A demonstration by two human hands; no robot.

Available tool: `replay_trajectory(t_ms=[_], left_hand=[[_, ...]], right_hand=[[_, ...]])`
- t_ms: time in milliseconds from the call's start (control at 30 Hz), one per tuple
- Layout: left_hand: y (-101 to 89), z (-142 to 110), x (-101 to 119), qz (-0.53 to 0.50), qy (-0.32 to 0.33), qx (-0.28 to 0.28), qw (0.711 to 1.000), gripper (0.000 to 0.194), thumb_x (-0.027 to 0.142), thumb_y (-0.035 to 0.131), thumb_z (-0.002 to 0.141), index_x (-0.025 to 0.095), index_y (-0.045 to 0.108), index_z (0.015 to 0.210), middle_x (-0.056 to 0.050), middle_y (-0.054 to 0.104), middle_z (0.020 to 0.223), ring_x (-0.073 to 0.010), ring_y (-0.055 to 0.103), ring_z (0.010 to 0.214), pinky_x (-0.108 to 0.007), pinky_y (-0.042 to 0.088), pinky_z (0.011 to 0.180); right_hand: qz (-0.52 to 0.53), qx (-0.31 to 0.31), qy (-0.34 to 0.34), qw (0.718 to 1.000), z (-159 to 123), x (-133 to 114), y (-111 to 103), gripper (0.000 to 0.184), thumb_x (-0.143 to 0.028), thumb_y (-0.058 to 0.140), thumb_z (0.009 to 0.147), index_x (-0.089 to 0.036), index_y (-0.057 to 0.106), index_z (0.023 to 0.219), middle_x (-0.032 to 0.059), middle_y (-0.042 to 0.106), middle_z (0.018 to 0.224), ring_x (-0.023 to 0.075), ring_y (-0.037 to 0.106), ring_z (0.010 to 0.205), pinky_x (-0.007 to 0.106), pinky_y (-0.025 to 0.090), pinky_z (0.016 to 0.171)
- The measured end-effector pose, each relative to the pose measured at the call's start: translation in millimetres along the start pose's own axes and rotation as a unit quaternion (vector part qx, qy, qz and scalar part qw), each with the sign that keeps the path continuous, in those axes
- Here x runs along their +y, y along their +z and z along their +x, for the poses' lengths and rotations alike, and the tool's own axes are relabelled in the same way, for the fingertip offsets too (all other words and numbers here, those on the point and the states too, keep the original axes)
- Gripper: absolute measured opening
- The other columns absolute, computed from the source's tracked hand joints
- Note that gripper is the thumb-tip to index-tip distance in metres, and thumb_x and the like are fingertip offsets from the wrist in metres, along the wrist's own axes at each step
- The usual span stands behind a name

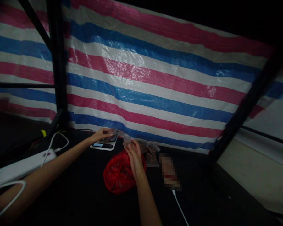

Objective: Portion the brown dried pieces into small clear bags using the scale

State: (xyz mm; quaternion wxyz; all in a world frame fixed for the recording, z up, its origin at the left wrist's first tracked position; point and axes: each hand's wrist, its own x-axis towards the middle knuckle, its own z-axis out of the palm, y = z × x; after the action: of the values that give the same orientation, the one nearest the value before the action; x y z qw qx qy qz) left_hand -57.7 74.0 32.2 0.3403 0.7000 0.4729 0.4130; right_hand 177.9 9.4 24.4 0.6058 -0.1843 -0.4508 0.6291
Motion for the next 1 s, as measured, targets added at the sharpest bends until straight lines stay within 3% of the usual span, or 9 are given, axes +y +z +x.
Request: replay_trajectory(t_ms=[167, 333, 500, 700, 867, 1000], left_hand=[[39.5, -49.3, 30.6, -0.2, 0.009, -0.074, 0.977, 0.052, 0.04, 0.063, 0.067, 0.014, 0.055, 0.112, -0.009, 0.06, 0.111, -0.0228, 0.053, 0.105, -0.034, 0.034, 0.093], [61.8, -72.2, 44.3, -0.265, 0.014, -0.104, 0.959, 0.052, 0.041, 0.065, 0.066, 0.013, 0.057, 0.109, -0.011, 0.062, 0.106, -0.0235, 0.054, 0.102, -0.036, 0.033, 0.095], [68.3, -74.3, 42.5, -0.294, -0.003, -0.118, 0.949, 0.049, 0.038, 0.067, 0.064, 0.013, 0.059, 0.106, -0.011, 0.063, 0.103, -0.0228, 0.057, 0.098, -0.036, 0.036, 0.093], [69.7, -79.5, 42.7, -0.304, -0.023, -0.151, 0.94, 0.045, 0.037, 0.069, 0.062, 0.012, 0.061, 0.099, -0.011, 0.064, 0.1, -0.0222, 0.058, 0.093, -0.034, 0.039, 0.088], [71.7, -79.8, 41.2, -0.3, -0.007, -0.158, 0.941, 0.043, 0.038, 0.068, 0.063, 0.011, 0.062, 0.096, -0.011, 0.064, 0.098, -0.0229, 0.058, 0.094, -0.034, 0.038, 0.089], [70.5, -79.7, 42.8, -0.289, -0.005, -0.145, 0.946, 0.049, 0.039, 0.066, 0.064, 0.012, 0.059, 0.104, -0.011, 0.064, 0.1, -0.0219, 0.058, 0.094, -0.034, 0.038, 0.089]], right_hand=[[-0.045, 0.024, -0.02, 0.998, -0.4, -7.4, 4.0, 0.029, -0.027, 0.067, 0.065, -0.024, 0.058, 0.092, 0.0007, 0.064, 0.092, 0.0167, 0.059, 0.091, 0.033, 0.043, 0.085], [-0.105, 0.013, -0.027, 0.994, -1.4, -14.2, 3.2, 0.028, -0.031, 0.065, 0.067, -0.023, 0.063, 0.093, 0.0031, 0.063, 0.099, 0.0183, 0.057, 0.093, 0.031, 0.043, 0.082], [-0.198, -0.045, -0.036, 0.979, -3.8, -20.2, 5.2, 0.028, -0.032, 0.062, 0.07, -0.024, 0.065, 0.096, 0.0039, 0.063, 0.104, 0.0214, 0.054, 0.099, 0.036, 0.039, 0.088], [-0.289, -0.102, -0.096, 0.947, -11.7, -27.3, 19.5, 0.022, -0.032, 0.056, 0.075, -0.026, 0.066, 0.093, 0.002, 0.063, 0.102, 0.0205, 0.05, 0.103, 0.036, 0.032, 0.095], [-0.302, -0.105, -0.13, 0.938, -14.0, -24.8, 23.7, 0.022, -0.03, 0.05, 0.08, -0.026, 0.067, 0.092, 0.0024, 0.062, 0.101, 0.0197, 0.051, 0.101, 0.035, 0.032, 0.094], [-0.289, -0.058, -0.148, 0.944, -9.2, -21.5, 17.1, 0.022, -0.03, 0.05, 0.079, -0.024, 0.066, 0.093, 0.003, 0.062, 0.102, 0.02, 0.051, 0.101, 0.034, 0.032, 0.093]])
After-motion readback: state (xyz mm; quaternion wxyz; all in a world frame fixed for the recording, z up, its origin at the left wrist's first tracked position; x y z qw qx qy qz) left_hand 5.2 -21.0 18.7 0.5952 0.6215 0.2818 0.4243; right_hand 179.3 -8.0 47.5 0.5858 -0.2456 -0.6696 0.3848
